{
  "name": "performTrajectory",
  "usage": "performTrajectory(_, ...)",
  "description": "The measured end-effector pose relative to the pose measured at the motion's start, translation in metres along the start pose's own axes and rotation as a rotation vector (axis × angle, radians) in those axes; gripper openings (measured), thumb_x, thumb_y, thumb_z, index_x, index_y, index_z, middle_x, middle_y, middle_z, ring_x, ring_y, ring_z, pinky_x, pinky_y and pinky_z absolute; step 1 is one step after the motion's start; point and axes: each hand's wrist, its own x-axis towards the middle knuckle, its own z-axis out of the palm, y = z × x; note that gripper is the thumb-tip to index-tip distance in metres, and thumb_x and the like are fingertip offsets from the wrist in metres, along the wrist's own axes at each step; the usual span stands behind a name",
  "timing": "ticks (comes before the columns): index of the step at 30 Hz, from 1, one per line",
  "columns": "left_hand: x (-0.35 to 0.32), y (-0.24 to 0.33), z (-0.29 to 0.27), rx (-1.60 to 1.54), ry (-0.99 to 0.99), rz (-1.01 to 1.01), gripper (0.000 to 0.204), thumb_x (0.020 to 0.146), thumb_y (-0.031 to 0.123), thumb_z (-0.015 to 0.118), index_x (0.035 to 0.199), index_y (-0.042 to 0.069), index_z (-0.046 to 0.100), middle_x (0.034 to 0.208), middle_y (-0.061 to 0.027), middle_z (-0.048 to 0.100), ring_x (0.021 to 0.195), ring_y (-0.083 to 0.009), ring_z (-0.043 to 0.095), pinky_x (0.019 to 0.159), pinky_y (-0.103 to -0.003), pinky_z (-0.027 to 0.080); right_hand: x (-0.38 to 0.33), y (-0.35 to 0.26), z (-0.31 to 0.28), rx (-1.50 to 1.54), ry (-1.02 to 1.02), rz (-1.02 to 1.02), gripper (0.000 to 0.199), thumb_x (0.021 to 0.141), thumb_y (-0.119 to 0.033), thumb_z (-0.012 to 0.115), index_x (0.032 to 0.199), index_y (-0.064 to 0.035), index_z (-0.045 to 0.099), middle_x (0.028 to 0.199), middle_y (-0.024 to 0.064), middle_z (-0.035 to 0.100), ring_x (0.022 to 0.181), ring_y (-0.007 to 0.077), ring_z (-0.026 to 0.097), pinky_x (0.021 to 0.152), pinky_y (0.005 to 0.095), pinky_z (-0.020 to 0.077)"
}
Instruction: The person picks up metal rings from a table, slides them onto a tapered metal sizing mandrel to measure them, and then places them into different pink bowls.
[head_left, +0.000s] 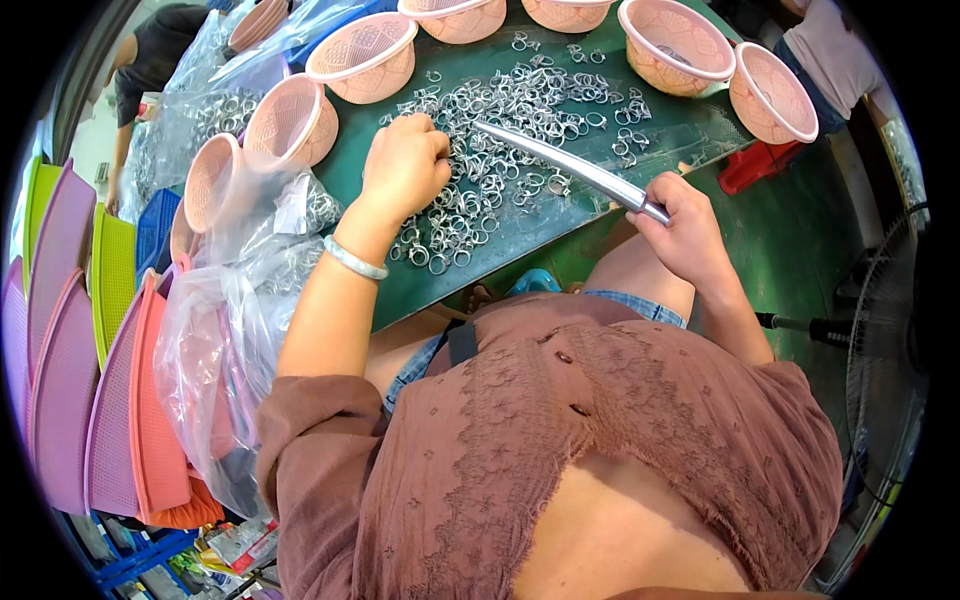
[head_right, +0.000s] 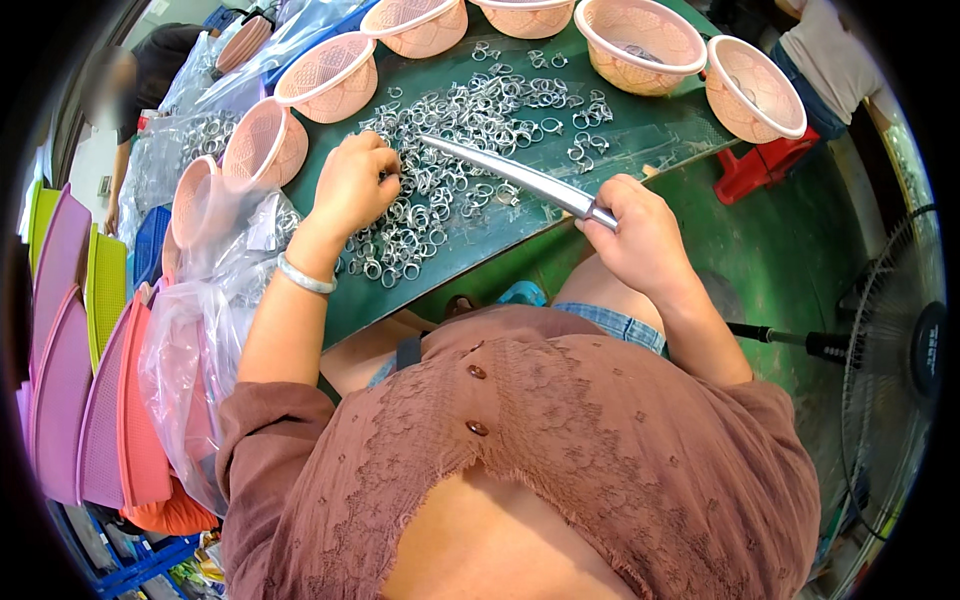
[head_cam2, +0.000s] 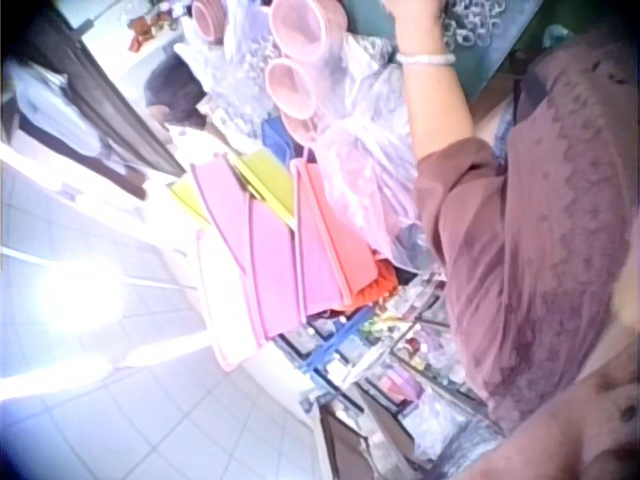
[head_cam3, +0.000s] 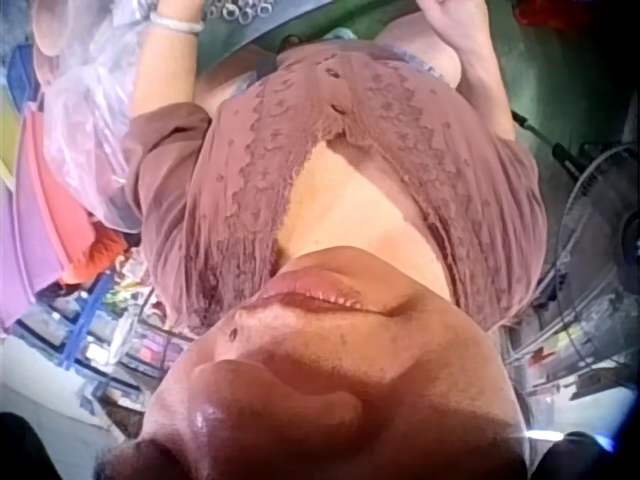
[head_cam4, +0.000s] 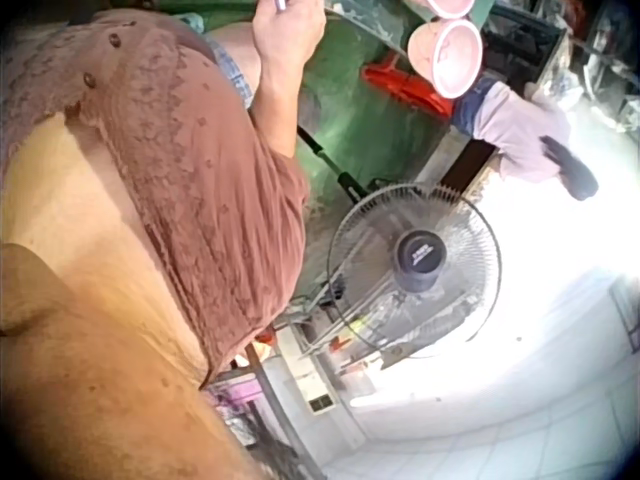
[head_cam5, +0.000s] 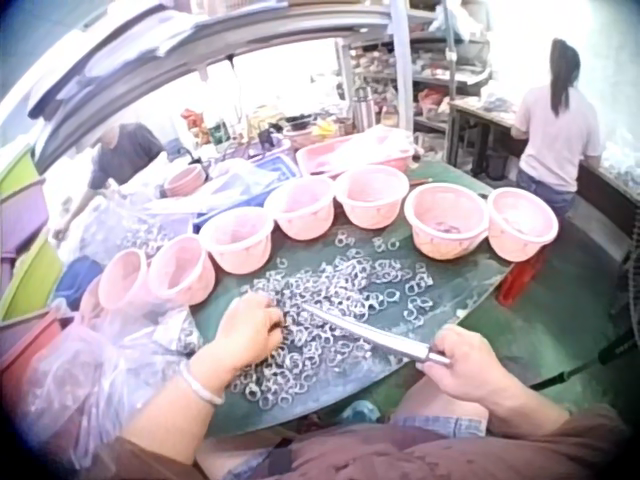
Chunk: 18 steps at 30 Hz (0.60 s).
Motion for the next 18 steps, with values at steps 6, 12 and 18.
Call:
performTrajectory(6, -0.004, -0.022, -0.004, -1.339, 0.082, -0.563, 0.009, 0.084, 0.009, 0.058, 0.086, 0.001, 0.058, 0.094, -0.0103, 0.063, 0.081, -0.0178, 0.059, 0.072, -0.029, 0.048, -0.001, -0.005, 0.005, 0.110, -0.002, 0.075, 0.018, 0.069, -0.010, 0.069, 0.074, -0.0014, 0.054, 0.071, 0.0110, 0.053, 0.064, 0.0260, 0.054, 0.057, 0.0332, 0.0419)
performTrajectory(12, -0.014, -0.017, 0.001, -1.981, 0.060, -0.315, 0.009, 0.090, 0.008, 0.051, 0.095, 0.001, 0.053, 0.110, -0.0162, 0.057, 0.101, -0.0270, 0.058, 0.087, -0.035, 0.050, -0.005, -0.011, 0.007, 0.147, 0.013, 0.061, 0.018, 0.069, -0.014, 0.070, 0.074, -0.0042, 0.055, 0.071, 0.0074, 0.054, 0.062, 0.0220, 0.055, 0.055, 0.0303, 0.0416)
performTrajectory(18, -0.014, 0.010, 0.002, -1.889, 0.125, -0.232, 0.041, 0.085, 0.002, 0.056, 0.123, 0.004, 0.039, 0.112, -0.0163, 0.056, 0.101, -0.0240, 0.058, 0.087, -0.035, 0.051, -0.001, -0.022, 0.014, 0.226, 0.037, -0.115, 0.016, 0.070, -0.005, 0.068, 0.074, -0.0016, 0.053, 0.073, 0.0113, 0.050, 0.062, 0.0254, 0.054, 0.053, 0.0310, 0.0414)
